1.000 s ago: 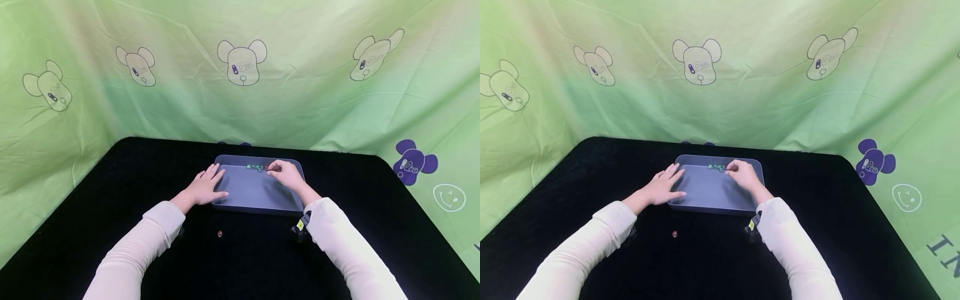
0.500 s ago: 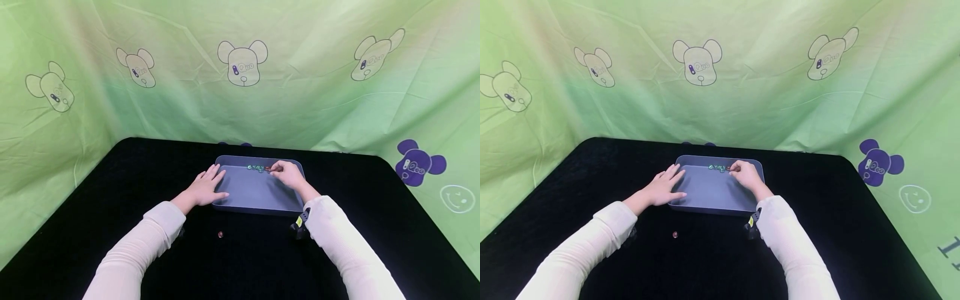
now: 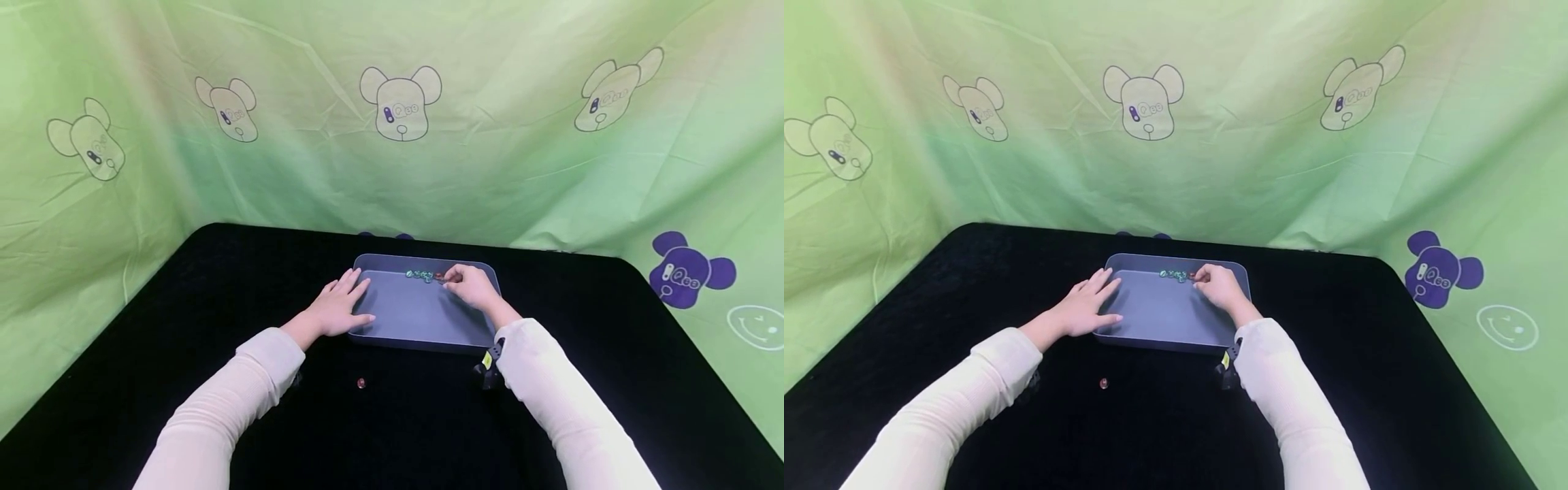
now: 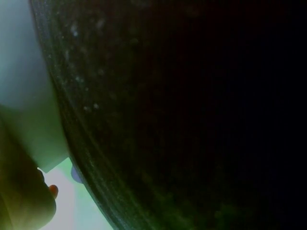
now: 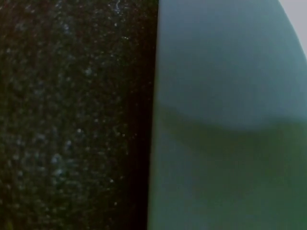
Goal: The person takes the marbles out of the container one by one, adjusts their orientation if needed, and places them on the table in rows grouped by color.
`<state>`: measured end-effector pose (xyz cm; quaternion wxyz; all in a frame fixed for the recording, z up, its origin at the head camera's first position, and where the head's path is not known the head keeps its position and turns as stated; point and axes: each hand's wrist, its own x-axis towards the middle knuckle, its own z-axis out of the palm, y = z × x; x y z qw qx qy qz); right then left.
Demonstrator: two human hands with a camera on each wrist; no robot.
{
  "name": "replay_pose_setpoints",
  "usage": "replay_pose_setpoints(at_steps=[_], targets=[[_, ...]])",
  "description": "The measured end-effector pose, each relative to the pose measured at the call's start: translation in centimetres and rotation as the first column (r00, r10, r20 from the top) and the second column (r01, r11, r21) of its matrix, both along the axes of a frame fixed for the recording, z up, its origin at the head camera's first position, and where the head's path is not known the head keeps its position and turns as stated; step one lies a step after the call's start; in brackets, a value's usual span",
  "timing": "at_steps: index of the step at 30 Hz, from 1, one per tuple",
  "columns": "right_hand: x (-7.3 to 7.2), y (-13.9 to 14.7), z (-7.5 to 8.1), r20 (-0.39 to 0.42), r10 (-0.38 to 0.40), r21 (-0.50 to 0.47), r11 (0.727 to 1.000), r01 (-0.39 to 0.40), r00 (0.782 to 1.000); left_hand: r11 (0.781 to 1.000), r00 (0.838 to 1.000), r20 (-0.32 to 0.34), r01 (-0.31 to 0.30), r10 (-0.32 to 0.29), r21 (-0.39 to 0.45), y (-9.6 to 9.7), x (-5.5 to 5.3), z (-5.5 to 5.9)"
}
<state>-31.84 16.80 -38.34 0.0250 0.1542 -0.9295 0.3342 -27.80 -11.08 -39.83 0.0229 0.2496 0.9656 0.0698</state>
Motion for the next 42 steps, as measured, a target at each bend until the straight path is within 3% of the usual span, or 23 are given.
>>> replay_pose_setpoints(at_steps=[15,26,42], targets=[[-1.1,0.0,0.1,0.007,-0.003,0.035,0.999,0.003,1.000,1.000,1.000,0.005,-0.010,0.010,-0.011,-0.2,0.0,0.2],[-1.2,-0.3,0.0,0.072,-0.014,0.037,0.999,0.012,0.997,1.000,1.000,0.026,-0.007,0.007,-0.001,0.0,0.2,0.3],[-1.5,-0.5,-0.8,0.068,-0.026,0.018,1.000,0.025,0.997,1.000,0.999,0.036,-0.013,0.013,-0.006,0.2,0.4,0.4]])
